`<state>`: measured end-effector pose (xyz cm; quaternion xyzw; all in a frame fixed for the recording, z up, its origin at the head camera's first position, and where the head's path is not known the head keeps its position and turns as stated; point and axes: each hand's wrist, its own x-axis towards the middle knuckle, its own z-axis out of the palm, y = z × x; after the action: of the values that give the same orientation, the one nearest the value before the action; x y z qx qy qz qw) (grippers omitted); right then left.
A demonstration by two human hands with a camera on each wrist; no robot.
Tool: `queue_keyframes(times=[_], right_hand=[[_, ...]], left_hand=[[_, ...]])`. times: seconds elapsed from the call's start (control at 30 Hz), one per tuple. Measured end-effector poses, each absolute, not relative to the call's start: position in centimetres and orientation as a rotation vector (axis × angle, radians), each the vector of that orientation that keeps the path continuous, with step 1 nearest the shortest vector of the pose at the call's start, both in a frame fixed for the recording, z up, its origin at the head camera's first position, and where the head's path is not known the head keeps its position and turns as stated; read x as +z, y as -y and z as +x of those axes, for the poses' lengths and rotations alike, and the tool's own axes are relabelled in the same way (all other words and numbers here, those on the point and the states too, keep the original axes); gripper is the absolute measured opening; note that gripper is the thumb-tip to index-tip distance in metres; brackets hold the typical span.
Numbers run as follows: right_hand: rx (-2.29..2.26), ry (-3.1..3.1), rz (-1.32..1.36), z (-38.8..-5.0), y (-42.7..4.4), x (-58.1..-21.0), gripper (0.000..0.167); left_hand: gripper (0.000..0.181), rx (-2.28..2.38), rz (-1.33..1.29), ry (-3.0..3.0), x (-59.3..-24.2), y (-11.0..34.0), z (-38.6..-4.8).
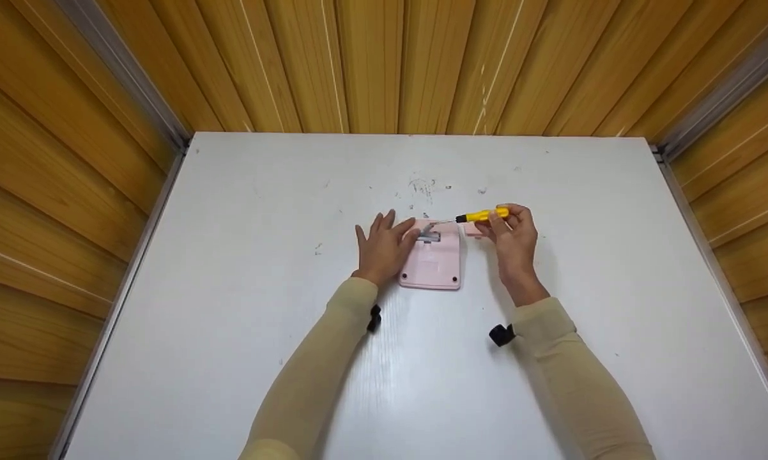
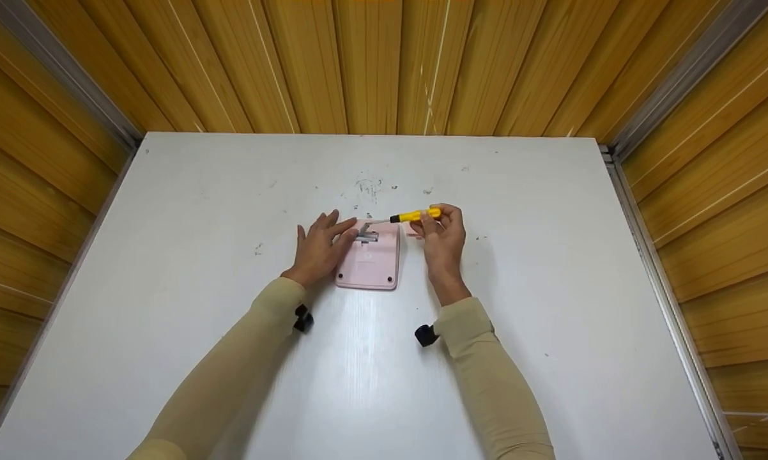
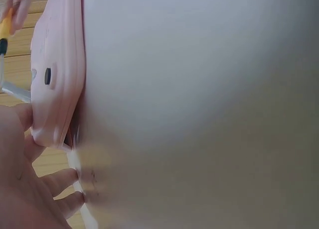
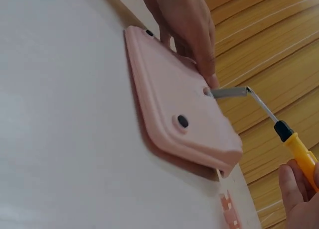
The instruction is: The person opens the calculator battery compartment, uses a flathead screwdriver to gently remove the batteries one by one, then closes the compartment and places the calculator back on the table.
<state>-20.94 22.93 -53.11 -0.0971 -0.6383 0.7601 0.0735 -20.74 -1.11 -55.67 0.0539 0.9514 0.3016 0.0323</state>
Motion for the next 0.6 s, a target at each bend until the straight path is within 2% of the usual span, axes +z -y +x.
queue_keyframes(times=[0.1,0.6], right_hand=[[2.23,1.967,-0.222,-21.06,-22.29,-53.02,0.027],[2.163,2.036,-0.205,-21.22,-23.08,-52.56,0.029]], left_hand=[[0.056,0.929,0.201,-2.926,-55.64,1.49,-20.69],[0.056,0.936,0.186,-2.924,-55.62,1.48,-20.86]])
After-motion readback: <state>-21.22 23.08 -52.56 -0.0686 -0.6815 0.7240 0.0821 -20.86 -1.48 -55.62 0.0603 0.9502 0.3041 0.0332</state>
